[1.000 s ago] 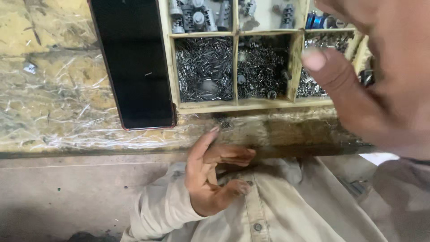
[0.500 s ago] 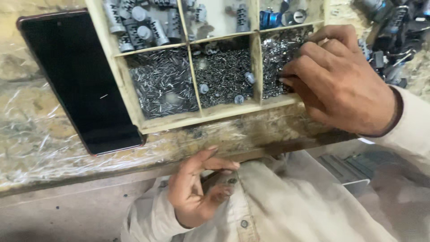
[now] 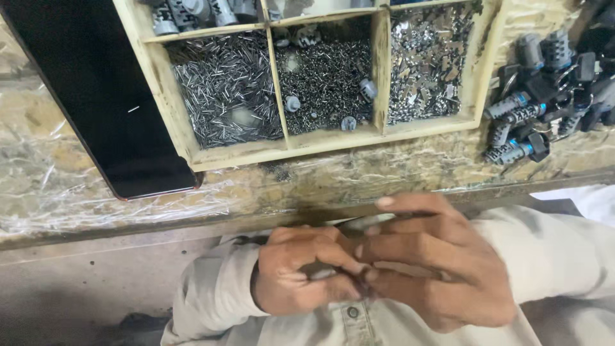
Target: The person assembles small key cylinders by hand, inserting pins and components into a cylindrical housing and using a small tool to press parts into place. The person repeats this process for multiple units, placing finished assemblies on the workbench.
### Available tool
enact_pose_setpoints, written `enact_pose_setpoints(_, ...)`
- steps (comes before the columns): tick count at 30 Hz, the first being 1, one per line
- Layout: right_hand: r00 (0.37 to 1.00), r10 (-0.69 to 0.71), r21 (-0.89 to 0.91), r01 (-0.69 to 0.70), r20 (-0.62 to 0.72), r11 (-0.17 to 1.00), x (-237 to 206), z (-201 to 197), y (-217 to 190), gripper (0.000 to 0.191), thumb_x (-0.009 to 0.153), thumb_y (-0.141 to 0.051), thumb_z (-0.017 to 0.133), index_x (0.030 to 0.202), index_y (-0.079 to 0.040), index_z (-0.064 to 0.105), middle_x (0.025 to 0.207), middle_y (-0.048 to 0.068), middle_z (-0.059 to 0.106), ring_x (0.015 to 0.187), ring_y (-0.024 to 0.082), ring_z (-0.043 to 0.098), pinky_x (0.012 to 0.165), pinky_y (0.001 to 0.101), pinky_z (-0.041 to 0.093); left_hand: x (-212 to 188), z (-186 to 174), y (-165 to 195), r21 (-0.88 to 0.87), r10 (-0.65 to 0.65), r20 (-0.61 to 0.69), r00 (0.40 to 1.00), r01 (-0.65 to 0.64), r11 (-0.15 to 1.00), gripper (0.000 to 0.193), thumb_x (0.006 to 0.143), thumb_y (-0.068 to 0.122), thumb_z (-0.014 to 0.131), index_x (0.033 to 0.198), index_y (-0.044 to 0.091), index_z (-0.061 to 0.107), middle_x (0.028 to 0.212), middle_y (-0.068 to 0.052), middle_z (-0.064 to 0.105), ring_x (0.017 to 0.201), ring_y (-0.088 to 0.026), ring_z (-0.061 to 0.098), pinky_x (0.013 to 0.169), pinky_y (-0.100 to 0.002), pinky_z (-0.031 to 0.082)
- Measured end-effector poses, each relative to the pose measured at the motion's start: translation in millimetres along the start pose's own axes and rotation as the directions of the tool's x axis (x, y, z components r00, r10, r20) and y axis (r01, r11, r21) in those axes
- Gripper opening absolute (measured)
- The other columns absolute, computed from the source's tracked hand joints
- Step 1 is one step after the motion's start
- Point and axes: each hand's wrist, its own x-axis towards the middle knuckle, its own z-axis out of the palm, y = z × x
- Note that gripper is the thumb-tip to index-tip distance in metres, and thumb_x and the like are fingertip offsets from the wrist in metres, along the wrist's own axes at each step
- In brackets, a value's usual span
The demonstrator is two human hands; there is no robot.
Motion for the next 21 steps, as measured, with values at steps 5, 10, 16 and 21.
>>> enact_pose_setpoints(5, 0.913, 0.068, 0.105, -0.028, -0.403, 0.994, -38.0, 49.8, 1.8, 0.017, 0.084, 0.003, 0.083, 0.093, 0.001, 0.069, 0.095, 0.021, 0.069, 0.089, 0.024, 0.071, 0.091, 0.0534, 0.061, -7.9, 5.6, -2.2, -0.056, -0.088, -0.046, 0.995, 0.085, 0.995, 0.019, 0.090, -0.002, 0.082, 0.104, 0.005, 0.072, 0.099, -0.012, 0.076, 0.088, -0.022, 0.079, 0.077, -0.031, 0.064)
enact_pose_setpoints(10, 0.936, 0.285, 0.349, -0.202, -0.204, 0.915, -83.3, 65.9, -1.9, 0.022, 0.093, 0.003, 0.067, 0.114, -0.001, 0.062, 0.109, 0.019, 0.063, 0.102, 0.026, 0.067, 0.107, 0.0599, 0.053, -9.7, 6.5, -4.0, 0.007, -0.062, -0.101, 0.993, 0.063, 0.998, 0.026, 0.087, -0.002, 0.085, 0.109, 0.004, 0.072, 0.100, -0.012, 0.073, 0.089, -0.022, 0.076, 0.077, -0.031, 0.062)
enact_pose_setpoints(16, 0.803, 0.585, 0.741, -0.326, -0.110, 0.587, -91.1, 76.3, -19.3, 0.025, 0.105, -0.007, 0.064, 0.128, -0.004, 0.055, 0.126, 0.020, 0.056, 0.120, 0.028, 0.059, 0.110, 0.0506, 0.049, -18.5, 15.5, -16.6, -0.043, -0.003, -0.109, 0.994, -0.001, 0.999, 0.021, 0.095, 0.001, 0.082, 0.113, 0.004, 0.073, 0.098, -0.012, 0.071, 0.088, -0.021, 0.074, 0.077, -0.030, 0.060)
enact_pose_setpoints(21, 0.791, 0.600, 0.399, -0.516, -0.119, 0.759, -80.8, 51.6, -10.6, 0.044, 0.094, -0.009, 0.071, 0.131, 0.005, 0.052, 0.123, 0.021, 0.059, 0.108, 0.031, 0.061, 0.092, 0.0448, 0.055, -17.0, 17.3, -20.7, -0.776, -0.323, -0.156, 0.933, 0.086, 0.624, 0.018, 0.104, 0.011, 0.070, 0.106, -0.004, 0.062, 0.094, -0.016, 0.065, 0.075, -0.023, 0.069, 0.065, -0.036, 0.061)
